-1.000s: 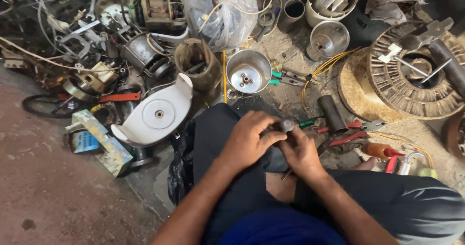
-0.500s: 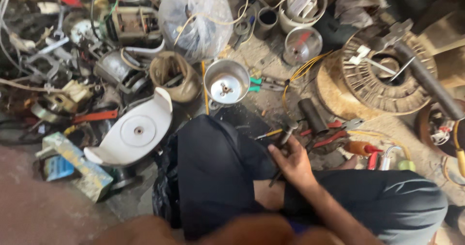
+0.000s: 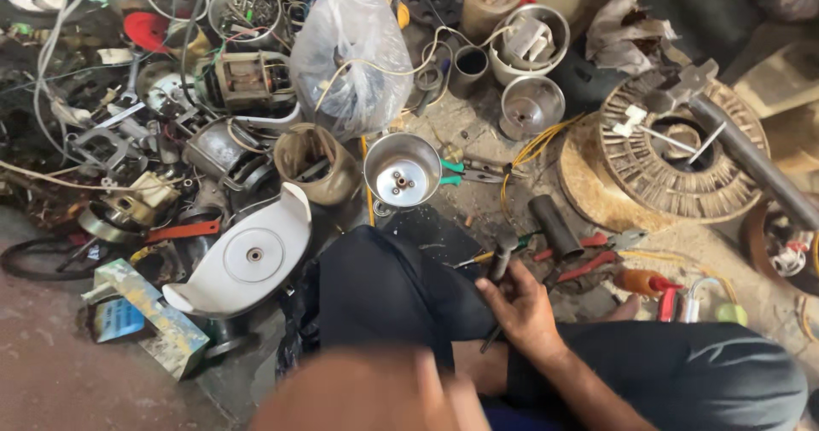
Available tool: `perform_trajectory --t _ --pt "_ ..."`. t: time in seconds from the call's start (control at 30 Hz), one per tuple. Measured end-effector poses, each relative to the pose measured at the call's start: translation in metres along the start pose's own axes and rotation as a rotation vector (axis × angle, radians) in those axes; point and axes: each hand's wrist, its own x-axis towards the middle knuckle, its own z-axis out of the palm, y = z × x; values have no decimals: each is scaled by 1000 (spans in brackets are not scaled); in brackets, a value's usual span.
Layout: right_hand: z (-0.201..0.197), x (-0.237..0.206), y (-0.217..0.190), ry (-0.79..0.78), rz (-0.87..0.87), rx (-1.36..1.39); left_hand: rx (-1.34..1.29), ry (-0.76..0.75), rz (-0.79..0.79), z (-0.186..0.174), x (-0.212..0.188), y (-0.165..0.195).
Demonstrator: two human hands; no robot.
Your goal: The person sits on the floor in a cluttered workshop, assembling small metal components. They use a hammer to tap a cylindrical metal piece into a bowl-shaped part and handle various small metal rings and rods, placing them into the assembly.
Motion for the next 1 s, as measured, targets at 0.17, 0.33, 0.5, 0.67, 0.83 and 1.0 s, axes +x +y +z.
perform_trajectory --t 0.17,0.33,0.5,0.67,0.83,1.0 --pt "-5 8 -36 -15 -548 30 9 -168 -616 57 -77 -29" --pt "2 10 -40 -153 -802 -53 -25 -188 -1013 54 -169 -47" --pt "-28 70 -16 107 -422 39 -379 99 -1351 24 -196 -104" --pt "-94 191 -10 417 -241 -131 -407 98 -1438 38 -205 -139" --pt "-98 292 -8 269 -65 -527 -469 126 -1466 55 -229 -174" --pt "-83 326 16 358 -339 -502 -455 196 -1462 71 -263 -210"
